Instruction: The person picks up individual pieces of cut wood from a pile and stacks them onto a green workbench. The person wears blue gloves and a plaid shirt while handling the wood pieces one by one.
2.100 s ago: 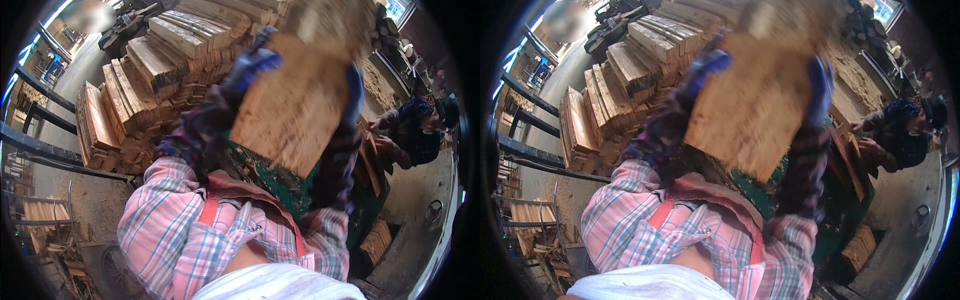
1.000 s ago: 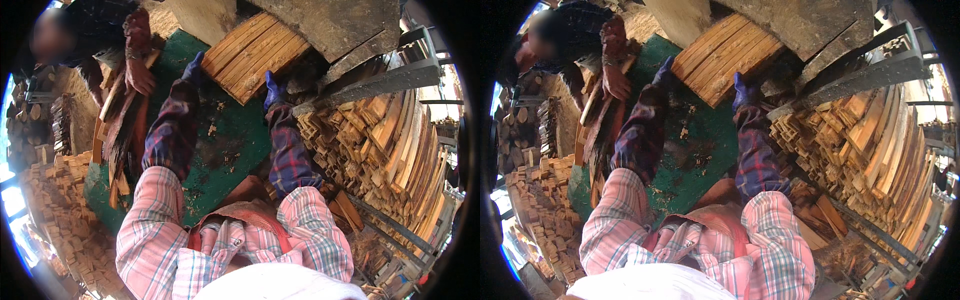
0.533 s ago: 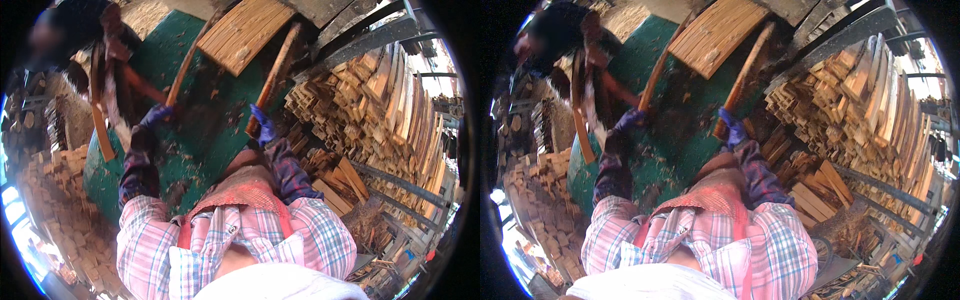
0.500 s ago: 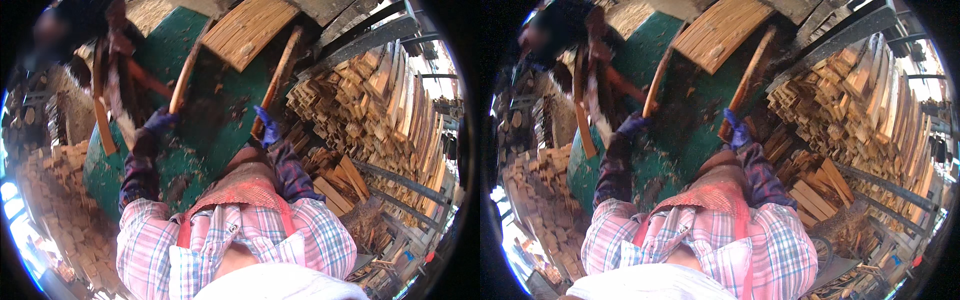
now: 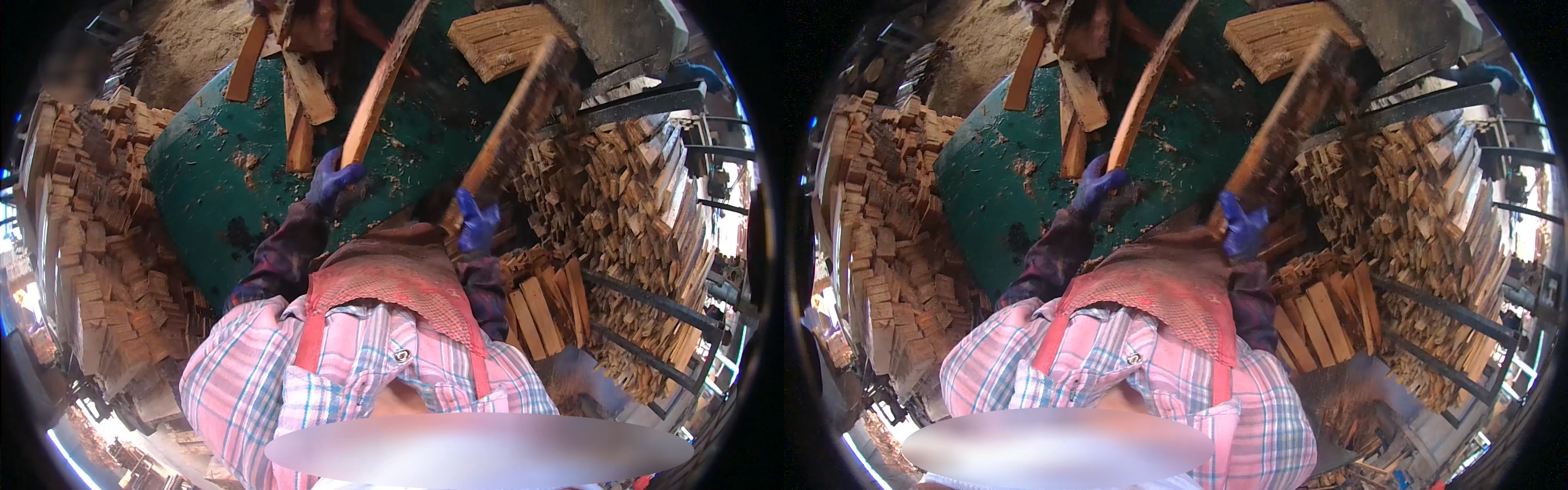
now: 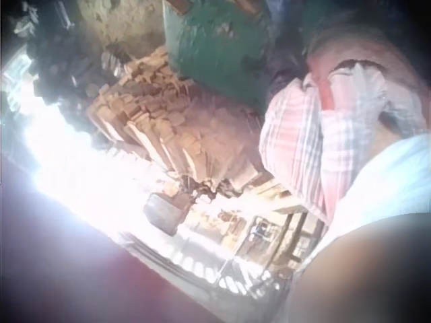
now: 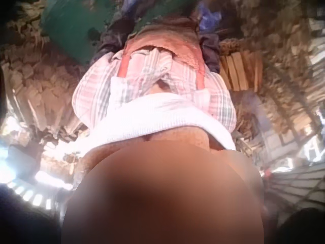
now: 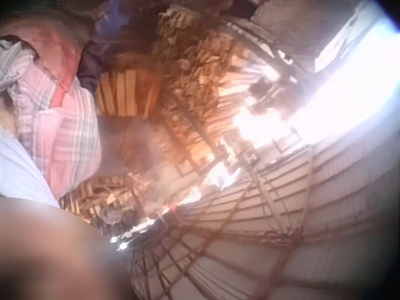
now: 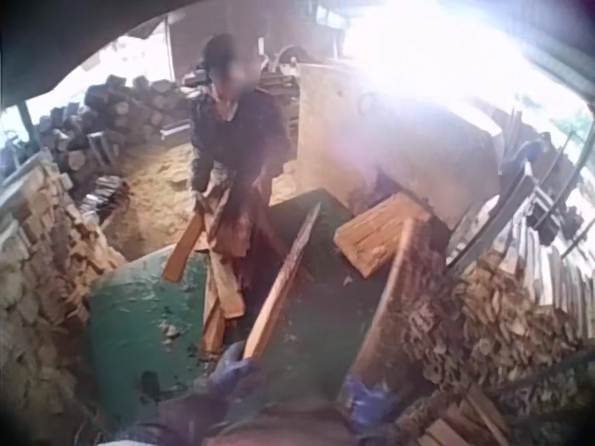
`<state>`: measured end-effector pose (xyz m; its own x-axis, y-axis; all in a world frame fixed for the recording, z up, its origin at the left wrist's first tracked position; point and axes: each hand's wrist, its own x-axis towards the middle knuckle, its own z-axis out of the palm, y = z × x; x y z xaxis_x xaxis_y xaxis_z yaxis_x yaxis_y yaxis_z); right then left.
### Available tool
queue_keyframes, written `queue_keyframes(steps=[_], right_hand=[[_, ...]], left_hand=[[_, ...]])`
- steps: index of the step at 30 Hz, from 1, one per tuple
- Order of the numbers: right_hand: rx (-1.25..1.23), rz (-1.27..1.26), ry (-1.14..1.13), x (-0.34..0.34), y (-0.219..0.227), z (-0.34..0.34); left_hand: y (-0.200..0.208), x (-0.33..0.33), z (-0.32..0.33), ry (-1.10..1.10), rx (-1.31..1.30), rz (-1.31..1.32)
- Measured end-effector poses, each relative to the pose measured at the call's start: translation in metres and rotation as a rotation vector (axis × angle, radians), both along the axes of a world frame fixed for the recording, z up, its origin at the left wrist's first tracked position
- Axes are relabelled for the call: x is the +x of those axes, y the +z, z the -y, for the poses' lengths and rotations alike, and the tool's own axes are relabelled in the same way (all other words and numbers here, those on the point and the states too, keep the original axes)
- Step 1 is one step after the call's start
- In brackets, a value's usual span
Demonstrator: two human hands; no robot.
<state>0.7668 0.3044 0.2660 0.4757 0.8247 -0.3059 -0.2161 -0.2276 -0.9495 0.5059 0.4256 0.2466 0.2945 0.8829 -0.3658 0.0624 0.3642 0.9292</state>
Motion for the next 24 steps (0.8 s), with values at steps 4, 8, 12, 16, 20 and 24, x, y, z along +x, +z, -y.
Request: queue_keyframes(steps=[4, 8, 12, 16, 20, 24], right_hand=[[0.236, 0.065, 0.326, -0.073, 0.002, -0.081], [0.077, -0.434, 0.067, -0.097, 0.041, -0.098], [0.103, -0.112, -0.281, -0.019, -0.022, -0.049], [0.076, 0.094, -0.635, 0.089, -0.066, 0.072], [-0.498, 0.433, -0.199, 0.142, -0.126, 0.185], [-0.255, 0.415, 0.311, 0.131, -0.233, 0.174]], left_hand=[[0.042, -0.006, 0.007, 0.125, 0.546, -0.323], [0.073, 0.004, 0.033, 0.039, 0.728, -0.541], [0.003, 0.075, 0.092, -0.252, 0.517, -0.090], [0.038, 0.103, 0.100, -0.674, 0.810, -0.109], [-0.007, 0.103, 0.046, -0.455, 0.463, 0.007], [-0.018, 0.114, -0.034, -0.215, 0.297, 0.021]])
